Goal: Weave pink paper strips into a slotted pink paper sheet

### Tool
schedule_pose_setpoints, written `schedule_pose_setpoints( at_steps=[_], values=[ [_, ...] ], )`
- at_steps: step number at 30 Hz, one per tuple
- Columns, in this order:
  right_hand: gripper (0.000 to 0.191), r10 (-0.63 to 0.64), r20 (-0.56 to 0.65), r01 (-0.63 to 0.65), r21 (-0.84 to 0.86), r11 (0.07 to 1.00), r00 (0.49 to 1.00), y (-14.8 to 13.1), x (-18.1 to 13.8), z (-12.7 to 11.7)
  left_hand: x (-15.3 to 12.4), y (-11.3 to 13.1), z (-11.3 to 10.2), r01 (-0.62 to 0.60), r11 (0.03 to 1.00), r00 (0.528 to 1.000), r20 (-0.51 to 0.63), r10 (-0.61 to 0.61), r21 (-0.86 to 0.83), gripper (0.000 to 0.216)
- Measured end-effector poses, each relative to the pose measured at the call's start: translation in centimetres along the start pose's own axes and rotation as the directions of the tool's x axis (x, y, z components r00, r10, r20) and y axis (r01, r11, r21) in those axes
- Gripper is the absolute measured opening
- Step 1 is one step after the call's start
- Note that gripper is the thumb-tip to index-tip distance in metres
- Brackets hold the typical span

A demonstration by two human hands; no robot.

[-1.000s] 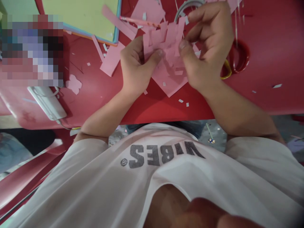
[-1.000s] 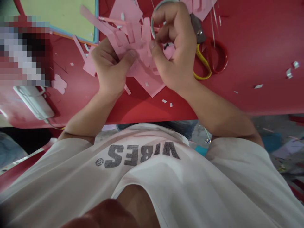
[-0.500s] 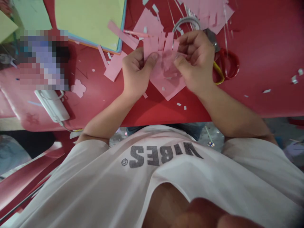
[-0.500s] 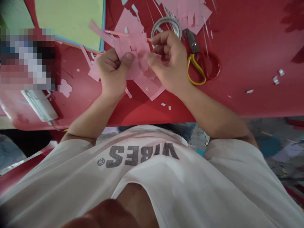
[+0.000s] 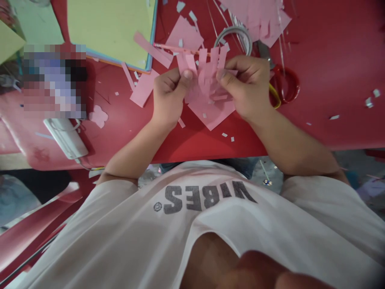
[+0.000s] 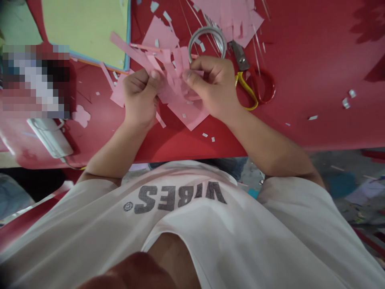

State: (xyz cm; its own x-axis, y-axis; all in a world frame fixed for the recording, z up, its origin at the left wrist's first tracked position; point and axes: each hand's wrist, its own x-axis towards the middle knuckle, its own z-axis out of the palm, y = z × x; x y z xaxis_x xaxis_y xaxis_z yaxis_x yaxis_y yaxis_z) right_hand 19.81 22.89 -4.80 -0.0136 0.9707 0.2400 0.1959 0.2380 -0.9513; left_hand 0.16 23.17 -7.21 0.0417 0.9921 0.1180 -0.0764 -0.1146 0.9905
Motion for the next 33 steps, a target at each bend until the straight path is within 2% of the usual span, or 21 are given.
schedule_pose_setpoints(
  at_steps=[3, 8, 11, 13, 16, 20, 27, 30, 33],
  values=[
    [0.04, 0.006, -0.008, -0.006, 0.005, 1.0, 1.0, 0.3, 0.2, 0.1, 0.3, -1.4, -0.1, 0.064, 0.997, 0.998, -0.016, -0.064, -0.04, 0.05],
    [0.044, -0.017, -0.012, 0.017, -0.036, 0.999, 1.0, 0.5, 0.3, 0.0, 0.7, -2.7, -0.6, 0.089, 0.996, 0.995, 0.046, -0.088, -0.026, 0.049],
    [0.04, -0.015, -0.013, 0.015, -0.042, 0.999, 1.0, -0.1, 0.0, -0.2, 0.7, -2.0, -0.8, 0.032, 0.999, 0.997, 0.066, -0.033, 0.008, 0.054],
    [0.039, 0.033, 0.003, -0.032, -0.065, 0.997, 0.999, -0.9, -0.2, -0.4, 0.5, -0.9, -0.7, 0.015, 1.0, 0.998, 0.062, -0.015, 0.002, 0.059],
    [0.036, 0.109, 0.038, -0.103, -0.119, 0.988, 0.993, -2.2, -0.3, -0.7, 0.3, 0.9, -0.4, 0.081, 0.997, 0.995, 0.054, -0.082, 0.014, 0.058],
    [0.032, 0.079, 0.031, -0.073, -0.146, 0.987, 0.996, -2.8, -0.3, -0.9, 0.1, 2.2, -0.1, 0.072, 0.996, 0.996, 0.056, -0.075, 0.044, 0.058],
    [0.027, 0.056, 0.023, -0.049, -0.233, 0.971, 0.998, -1.8, -0.5, -0.7, 0.4, 2.8, -0.1, -0.011, 0.994, 0.999, 0.051, 0.005, 0.112, 0.058],
    [0.028, 0.046, 0.021, -0.04, -0.237, 0.971, 0.999, -1.4, -0.5, -0.6, 0.2, 3.1, 0.0, -0.009, 0.993, 0.998, 0.06, 0.002, 0.115, 0.051],
    [0.027, 0.014, 0.023, -0.009, -0.224, 0.974, 1.0, -1.1, -0.6, -0.4, -0.1, 3.3, 0.2, 0.042, 0.997, 0.994, 0.1, -0.048, 0.063, 0.03]
  ],
)
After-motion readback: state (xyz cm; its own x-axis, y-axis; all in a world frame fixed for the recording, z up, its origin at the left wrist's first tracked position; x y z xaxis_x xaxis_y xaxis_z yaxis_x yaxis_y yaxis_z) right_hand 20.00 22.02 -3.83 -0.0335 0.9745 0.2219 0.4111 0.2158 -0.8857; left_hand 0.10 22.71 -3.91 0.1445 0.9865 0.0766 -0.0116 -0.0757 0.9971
